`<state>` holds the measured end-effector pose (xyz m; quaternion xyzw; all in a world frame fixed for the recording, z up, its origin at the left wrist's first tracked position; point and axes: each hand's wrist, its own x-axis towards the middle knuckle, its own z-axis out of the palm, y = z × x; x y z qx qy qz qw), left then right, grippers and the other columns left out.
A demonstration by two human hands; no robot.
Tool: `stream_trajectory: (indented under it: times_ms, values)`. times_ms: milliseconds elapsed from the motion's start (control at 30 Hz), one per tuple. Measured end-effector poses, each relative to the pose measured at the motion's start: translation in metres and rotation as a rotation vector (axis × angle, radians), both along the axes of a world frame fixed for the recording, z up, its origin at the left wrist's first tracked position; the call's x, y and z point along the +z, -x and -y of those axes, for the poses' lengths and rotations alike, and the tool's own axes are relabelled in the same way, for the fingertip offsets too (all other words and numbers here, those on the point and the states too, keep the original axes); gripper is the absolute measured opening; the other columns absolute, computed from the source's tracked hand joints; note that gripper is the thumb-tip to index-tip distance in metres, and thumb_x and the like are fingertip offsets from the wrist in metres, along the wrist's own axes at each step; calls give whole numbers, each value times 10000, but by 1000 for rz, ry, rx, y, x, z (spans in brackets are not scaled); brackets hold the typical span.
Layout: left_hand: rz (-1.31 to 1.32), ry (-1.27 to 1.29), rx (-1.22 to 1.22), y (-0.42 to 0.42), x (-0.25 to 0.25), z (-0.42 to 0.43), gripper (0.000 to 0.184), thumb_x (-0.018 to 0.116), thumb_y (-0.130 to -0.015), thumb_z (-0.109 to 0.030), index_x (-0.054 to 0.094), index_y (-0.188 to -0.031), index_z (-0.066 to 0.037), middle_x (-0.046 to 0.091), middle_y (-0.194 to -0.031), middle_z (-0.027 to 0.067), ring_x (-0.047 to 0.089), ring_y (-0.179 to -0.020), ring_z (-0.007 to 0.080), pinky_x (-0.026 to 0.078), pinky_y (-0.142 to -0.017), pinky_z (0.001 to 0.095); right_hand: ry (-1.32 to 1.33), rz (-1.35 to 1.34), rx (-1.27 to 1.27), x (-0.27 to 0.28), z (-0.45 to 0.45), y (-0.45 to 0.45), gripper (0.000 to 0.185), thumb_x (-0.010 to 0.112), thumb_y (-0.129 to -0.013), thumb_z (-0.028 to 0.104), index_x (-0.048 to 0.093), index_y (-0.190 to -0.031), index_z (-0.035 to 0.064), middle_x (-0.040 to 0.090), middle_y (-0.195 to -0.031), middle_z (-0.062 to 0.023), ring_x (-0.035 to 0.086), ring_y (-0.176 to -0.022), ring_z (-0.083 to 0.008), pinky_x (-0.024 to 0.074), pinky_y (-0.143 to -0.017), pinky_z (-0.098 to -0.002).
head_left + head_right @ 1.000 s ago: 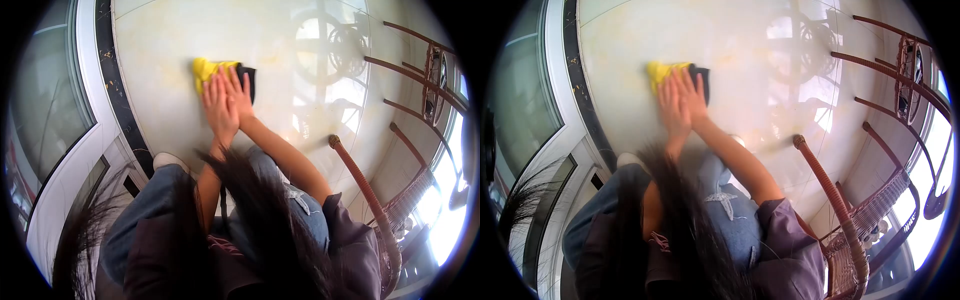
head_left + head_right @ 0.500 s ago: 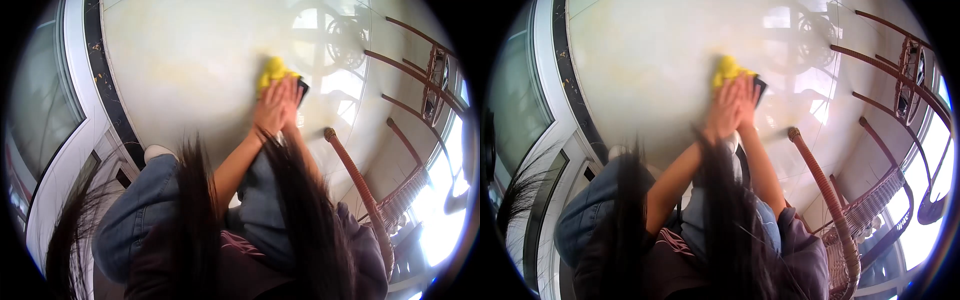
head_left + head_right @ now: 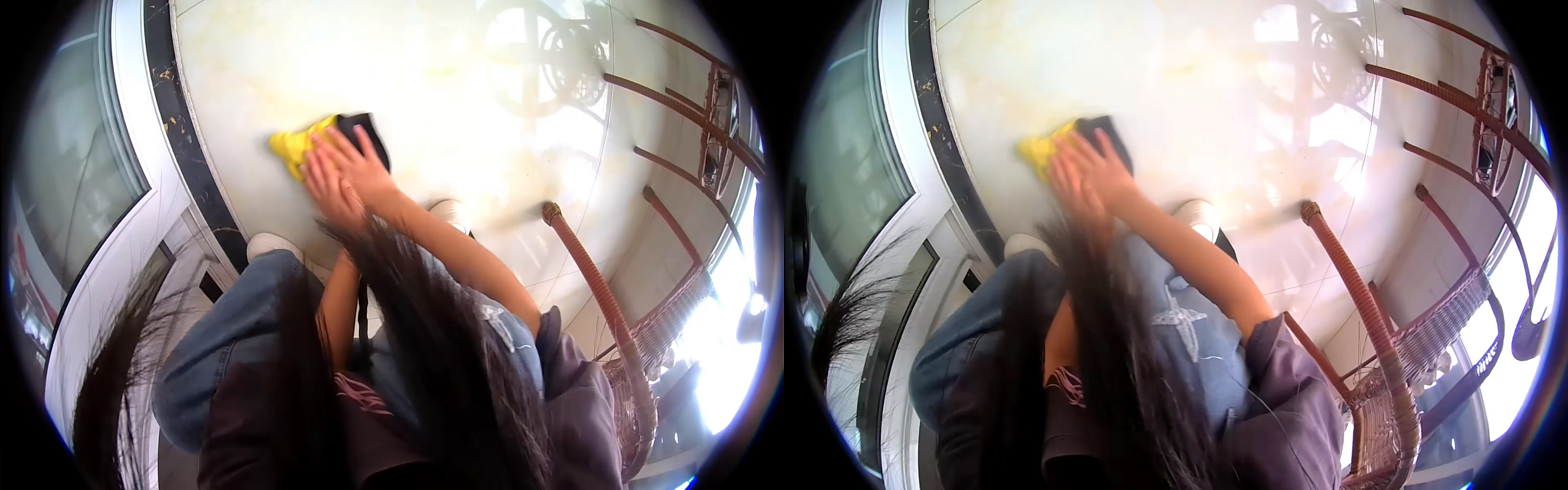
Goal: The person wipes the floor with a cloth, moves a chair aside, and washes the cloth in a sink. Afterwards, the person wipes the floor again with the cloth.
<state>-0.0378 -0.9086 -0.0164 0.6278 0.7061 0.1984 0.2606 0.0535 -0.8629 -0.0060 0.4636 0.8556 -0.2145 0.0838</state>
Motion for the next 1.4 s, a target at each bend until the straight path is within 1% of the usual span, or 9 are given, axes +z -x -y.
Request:
stream_trajectory:
  times_ms: [133, 267, 467, 633, 767, 1000, 1167, 1300, 1400]
  values:
    - [-77, 68, 370, -4, 2, 52, 500, 351, -905, -274, 309, -1365, -83, 280, -1429, 93, 206, -1331, 280, 142, -1096, 416, 21, -357, 270, -11, 18, 20, 570, 410, -814, 276, 330, -1348, 94, 173, -1474, -56, 111, -1366, -255, 71, -1075, -528]
    - [1, 84, 229, -61, 5, 54, 488, 362, -911, -282, 318, -1359, -95, 285, -1426, 79, 216, -1327, 267, 150, -1094, 427, 34, -326, 210, -5, 26, -44, 540, 408, -829, 273, 349, -1332, 86, 216, -1460, -65, 144, -1358, -260, 95, -1081, -493]
    - [376, -26, -774, -189, -3, -37, 499, 502, -804, -193, 441, -1288, -91, 381, -1372, 36, 287, -1291, 244, 266, -1055, 386, -227, 66, -799, -31, 64, -204, 692, 473, -841, 385, 214, -1404, 76, 62, -1474, -188, 21, -1368, -333, 26, -1066, -502]
    - [-374, 471, -1654, -251, 32, -139, 512, 511, -801, -234, 442, -1292, -110, 369, -1388, -10, 319, -1287, 132, 294, -1030, 312, -32, -33, -1054, -35, 46, -232, 698, 485, -832, 373, 197, -1410, 108, -71, -1472, -195, -125, -1345, -379, -76, -1025, -558]
    - [-347, 111, -1532, -99, 31, -169, 625, 549, -765, -139, 343, -1355, -118, 292, -1436, 12, 303, -1298, 129, 251, -1052, 338, 45, 49, -699, -24, -6, -145, 736, 544, -724, 210, 250, -1393, 119, -72, -1466, -212, -119, -1340, -406, -53, -1020, -595]
    - [-419, 720, -1298, 131, 86, -185, 775, 555, -727, -44, 187, -1407, -98, 218, -1454, 74, 340, -1267, 268, 299, -1042, 381, 14, -224, 124, 2, -105, 23, 544, 576, -725, 167, 491, -1252, 269, 128, -1483, -20, 64, -1374, -227, 71, -1084, -520]
    - [-376, 147, -931, 191, 67, -206, 839, 597, -710, -57, 129, -1407, -46, 153, -1464, 124, 287, -1291, 299, 315, -1024, 373, -132, -265, 125, -12, -155, 92, 574, 594, -731, 185, 460, -1269, 333, 164, -1474, -28, 86, -1371, -230, 79, -1079, -534]
    - [-701, 235, -1002, 171, 59, -185, 719, 453, -884, -320, 63, -1413, -30, 55, -1486, 107, 92, -1370, 216, 126, -1109, 355, -135, -321, 187, -13, -124, 77, 618, 605, -699, 169, 456, -1269, 354, 229, -1452, -61, 117, -1369, -241, 104, -1075, -537]
    - [-416, 139, -935, 135, 22, -113, 718, 350, -911, -413, 13, -1411, -24, 12, -1486, 130, 16, -1375, 236, 30, -1114, 376, 12, -331, 211, 0, -74, 24, 574, 602, -671, 121, 521, -1215, 284, 257, -1439, -64, 126, -1368, -226, 101, -1085, -511]
